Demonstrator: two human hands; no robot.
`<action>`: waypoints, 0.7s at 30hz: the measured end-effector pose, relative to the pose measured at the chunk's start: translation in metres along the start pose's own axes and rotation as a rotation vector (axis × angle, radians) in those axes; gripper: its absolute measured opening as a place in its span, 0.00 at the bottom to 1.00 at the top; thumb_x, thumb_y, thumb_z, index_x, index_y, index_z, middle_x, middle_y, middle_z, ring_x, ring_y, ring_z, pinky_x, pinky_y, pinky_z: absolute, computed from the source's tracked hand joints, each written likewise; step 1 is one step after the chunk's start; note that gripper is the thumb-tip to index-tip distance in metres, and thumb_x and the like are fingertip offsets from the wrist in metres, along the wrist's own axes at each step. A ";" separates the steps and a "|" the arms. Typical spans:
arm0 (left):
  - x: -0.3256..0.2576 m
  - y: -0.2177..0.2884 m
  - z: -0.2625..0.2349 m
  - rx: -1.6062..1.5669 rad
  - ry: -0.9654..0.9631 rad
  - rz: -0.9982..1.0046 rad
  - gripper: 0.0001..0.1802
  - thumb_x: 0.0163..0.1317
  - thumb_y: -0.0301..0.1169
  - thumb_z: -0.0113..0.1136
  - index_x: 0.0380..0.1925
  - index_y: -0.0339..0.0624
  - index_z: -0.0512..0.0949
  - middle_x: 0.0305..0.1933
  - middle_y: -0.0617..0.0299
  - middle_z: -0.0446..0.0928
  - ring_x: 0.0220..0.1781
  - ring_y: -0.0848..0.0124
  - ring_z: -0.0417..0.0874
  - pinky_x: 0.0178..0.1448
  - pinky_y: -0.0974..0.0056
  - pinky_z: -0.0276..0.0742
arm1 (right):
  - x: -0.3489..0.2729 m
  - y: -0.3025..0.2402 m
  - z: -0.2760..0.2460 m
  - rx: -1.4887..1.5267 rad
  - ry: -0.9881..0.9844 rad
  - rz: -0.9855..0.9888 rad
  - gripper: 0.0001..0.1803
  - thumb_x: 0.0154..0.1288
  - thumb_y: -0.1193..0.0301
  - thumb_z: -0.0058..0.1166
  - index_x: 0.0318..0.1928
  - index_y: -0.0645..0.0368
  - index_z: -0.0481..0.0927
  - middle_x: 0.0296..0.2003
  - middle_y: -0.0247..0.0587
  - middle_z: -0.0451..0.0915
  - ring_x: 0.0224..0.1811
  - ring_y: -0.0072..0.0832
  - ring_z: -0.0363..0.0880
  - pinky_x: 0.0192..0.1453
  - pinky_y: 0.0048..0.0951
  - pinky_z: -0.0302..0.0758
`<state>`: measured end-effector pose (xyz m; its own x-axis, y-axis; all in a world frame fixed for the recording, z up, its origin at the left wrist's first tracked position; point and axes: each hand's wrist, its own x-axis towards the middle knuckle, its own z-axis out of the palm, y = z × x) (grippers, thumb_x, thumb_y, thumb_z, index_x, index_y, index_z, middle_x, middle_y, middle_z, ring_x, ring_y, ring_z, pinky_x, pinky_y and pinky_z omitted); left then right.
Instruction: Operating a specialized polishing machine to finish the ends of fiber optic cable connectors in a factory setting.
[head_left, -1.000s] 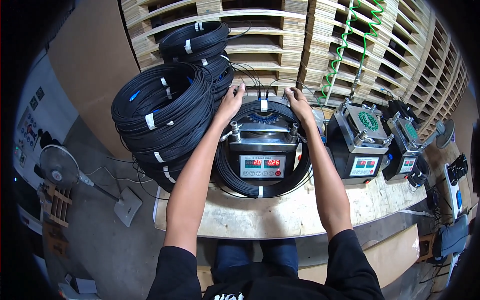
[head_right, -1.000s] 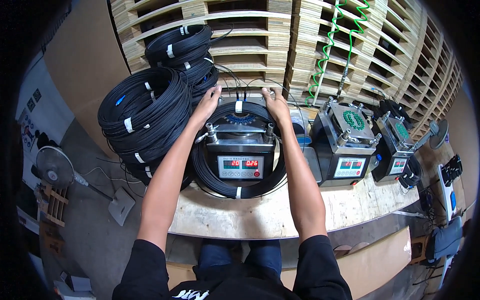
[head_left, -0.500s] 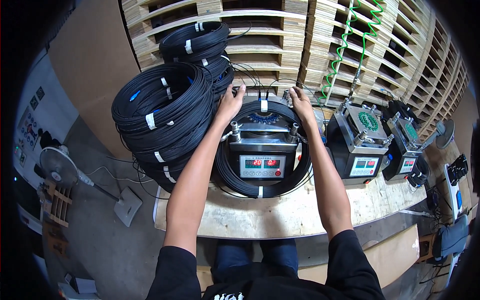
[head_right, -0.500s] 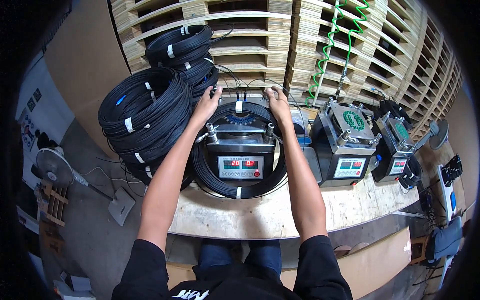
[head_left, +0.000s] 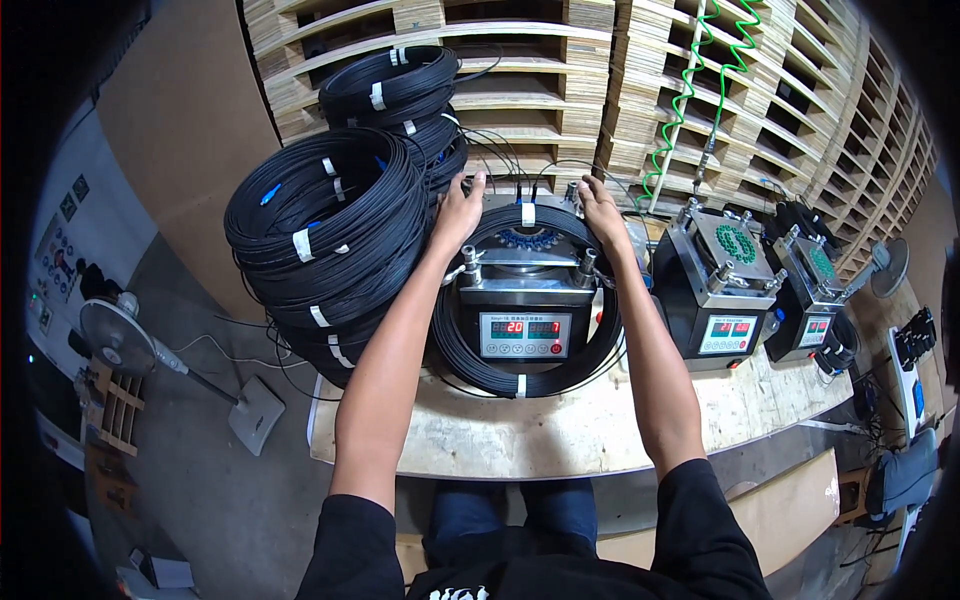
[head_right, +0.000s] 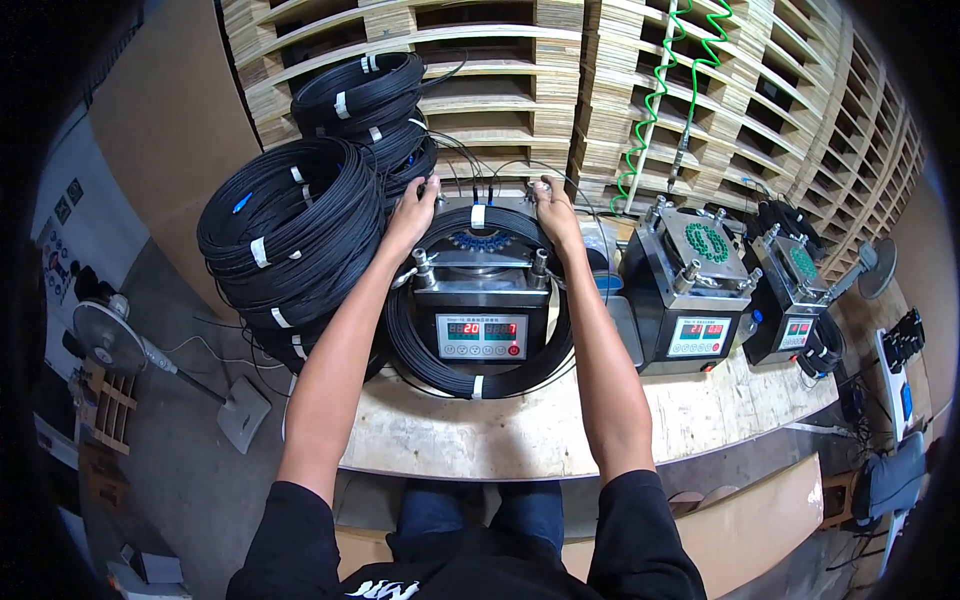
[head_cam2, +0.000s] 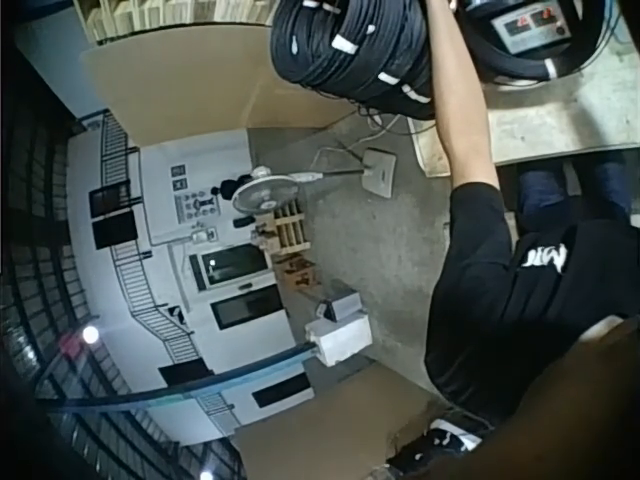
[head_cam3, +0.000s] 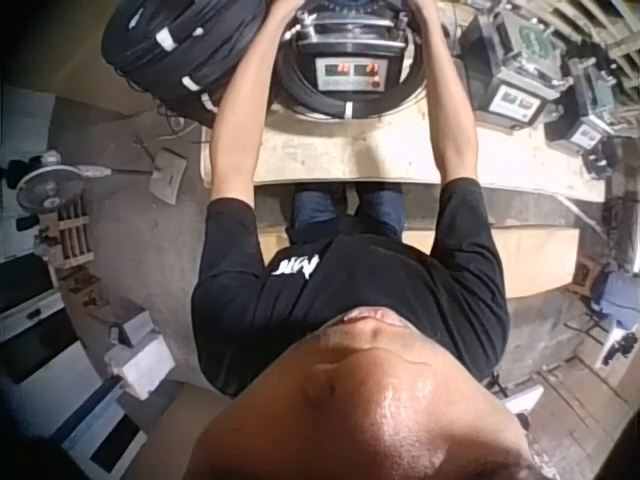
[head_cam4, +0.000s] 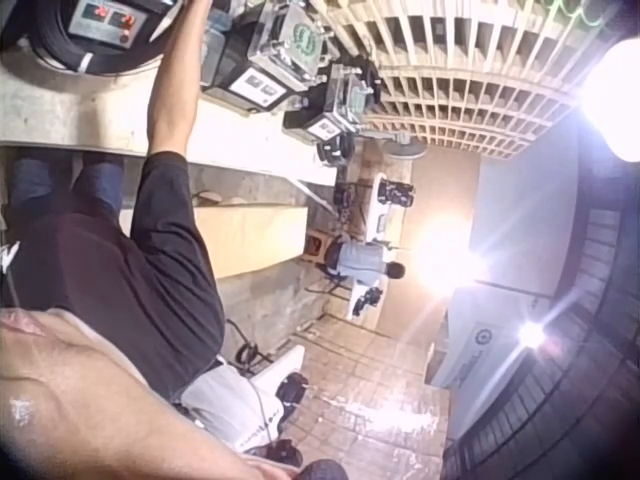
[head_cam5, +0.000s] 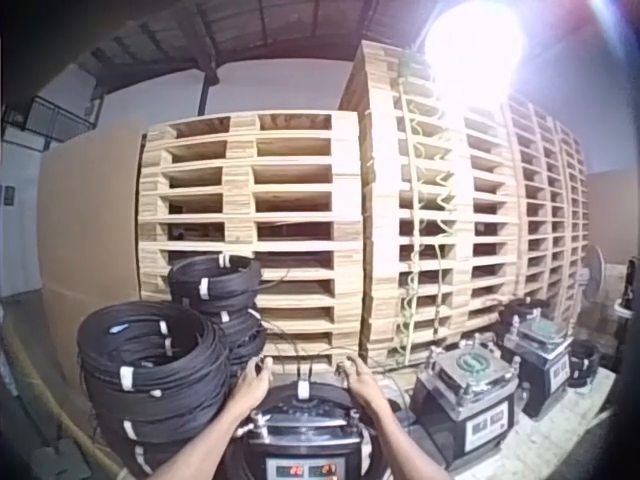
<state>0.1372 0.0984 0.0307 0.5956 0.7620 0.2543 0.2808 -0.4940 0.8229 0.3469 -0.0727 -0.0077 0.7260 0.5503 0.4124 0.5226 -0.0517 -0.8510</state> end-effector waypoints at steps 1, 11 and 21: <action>-0.001 -0.001 -0.003 0.064 0.037 0.032 0.46 0.70 0.66 0.43 0.72 0.39 0.63 0.67 0.33 0.70 0.72 0.46 0.69 0.74 0.54 0.61 | -0.002 -0.003 0.002 0.026 -0.017 0.023 0.30 0.78 0.52 0.46 0.68 0.61 0.69 0.56 0.62 0.79 0.61 0.47 0.78 0.65 0.37 0.71; 0.009 -0.006 0.004 -0.127 -0.120 0.150 0.43 0.70 0.62 0.46 0.69 0.35 0.66 0.67 0.32 0.70 0.71 0.41 0.69 0.74 0.50 0.62 | -0.001 0.002 0.003 0.053 0.151 0.005 0.31 0.76 0.50 0.48 0.67 0.60 0.69 0.58 0.63 0.78 0.63 0.49 0.77 0.66 0.38 0.70; 0.000 0.002 0.003 -0.009 0.033 0.082 0.36 0.72 0.58 0.45 0.59 0.35 0.75 0.59 0.34 0.77 0.65 0.41 0.75 0.69 0.50 0.68 | 0.005 0.009 -0.002 -0.044 0.003 0.049 0.29 0.79 0.51 0.46 0.62 0.65 0.74 0.37 0.35 0.78 0.36 0.21 0.73 0.44 0.25 0.72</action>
<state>0.1402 0.0956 0.0307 0.5911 0.7325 0.3378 0.2252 -0.5520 0.8029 0.3561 -0.0723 -0.0129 0.7522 0.5439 0.3719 0.5059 -0.1151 -0.8549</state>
